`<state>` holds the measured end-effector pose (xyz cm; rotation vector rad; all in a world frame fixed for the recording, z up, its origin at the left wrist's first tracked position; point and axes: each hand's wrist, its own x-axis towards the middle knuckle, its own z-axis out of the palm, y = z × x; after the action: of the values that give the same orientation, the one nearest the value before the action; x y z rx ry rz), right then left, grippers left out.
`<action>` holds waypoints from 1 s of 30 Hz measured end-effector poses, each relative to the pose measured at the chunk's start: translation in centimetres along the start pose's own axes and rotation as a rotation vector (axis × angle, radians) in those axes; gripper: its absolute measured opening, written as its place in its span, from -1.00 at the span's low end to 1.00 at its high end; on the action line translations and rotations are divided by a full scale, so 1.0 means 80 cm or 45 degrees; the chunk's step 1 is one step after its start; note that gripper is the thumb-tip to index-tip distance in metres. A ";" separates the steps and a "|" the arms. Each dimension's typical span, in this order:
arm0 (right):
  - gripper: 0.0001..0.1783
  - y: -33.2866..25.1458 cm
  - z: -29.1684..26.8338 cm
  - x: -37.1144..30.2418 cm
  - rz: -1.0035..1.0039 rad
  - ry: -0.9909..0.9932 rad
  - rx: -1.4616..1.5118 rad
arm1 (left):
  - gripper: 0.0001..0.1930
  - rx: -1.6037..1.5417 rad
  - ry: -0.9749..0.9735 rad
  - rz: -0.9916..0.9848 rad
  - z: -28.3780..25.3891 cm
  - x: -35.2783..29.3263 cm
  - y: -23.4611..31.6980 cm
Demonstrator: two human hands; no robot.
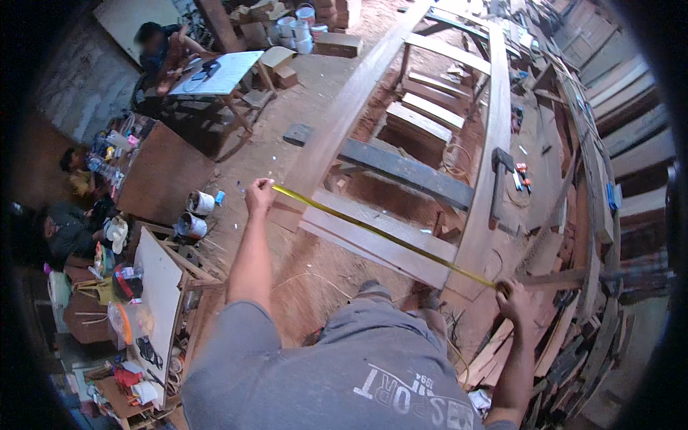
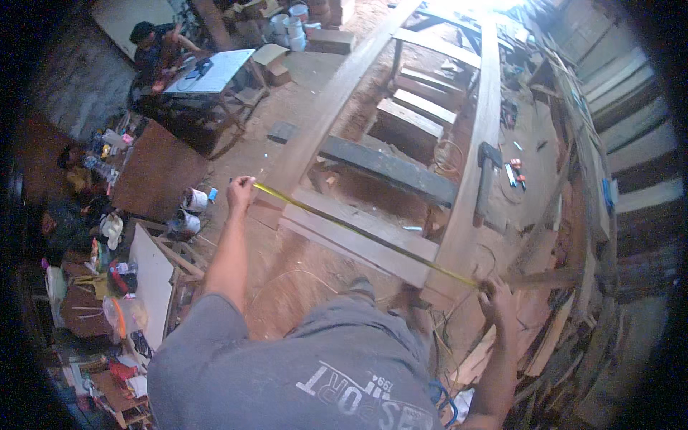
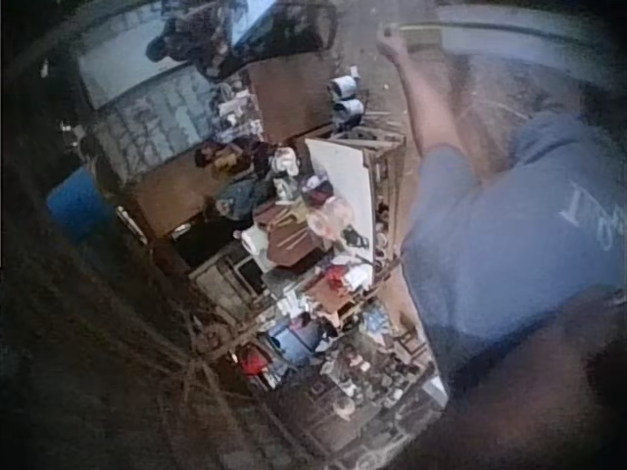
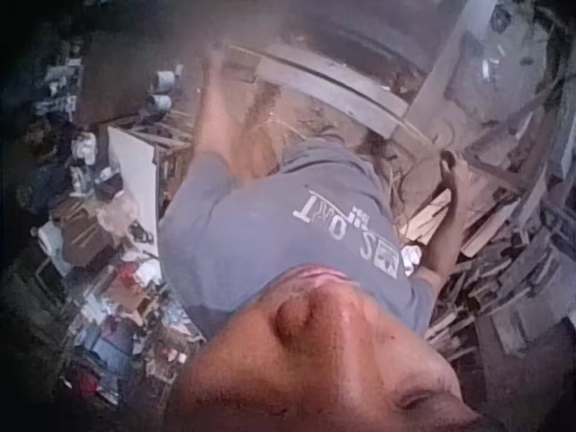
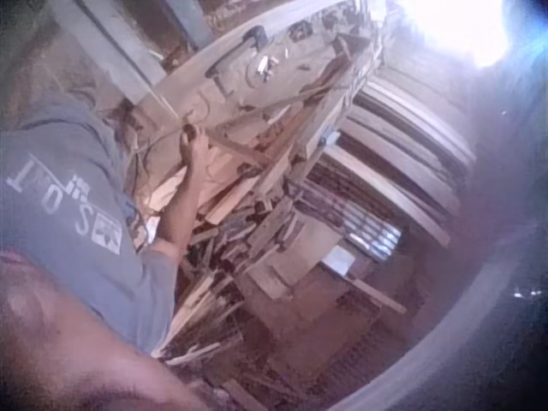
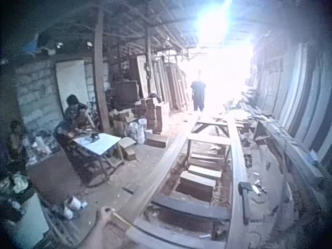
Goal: The person measures a wooden plank with a tape measure, positions it on a wooden frame, and secures it using a nail gun. The person then uses a hand plane to smooth the edges of the attached plank.
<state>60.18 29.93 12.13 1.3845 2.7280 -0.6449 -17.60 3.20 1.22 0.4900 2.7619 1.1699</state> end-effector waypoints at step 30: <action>-0.67 -0.014 0.035 0.019 0.251 -0.088 -0.237 | -0.43 0.289 -0.170 0.260 0.044 -0.013 -0.052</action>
<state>57.94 29.49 9.63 1.5279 2.4827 -0.4081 -16.92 2.54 -4.29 0.8577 2.7915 0.8233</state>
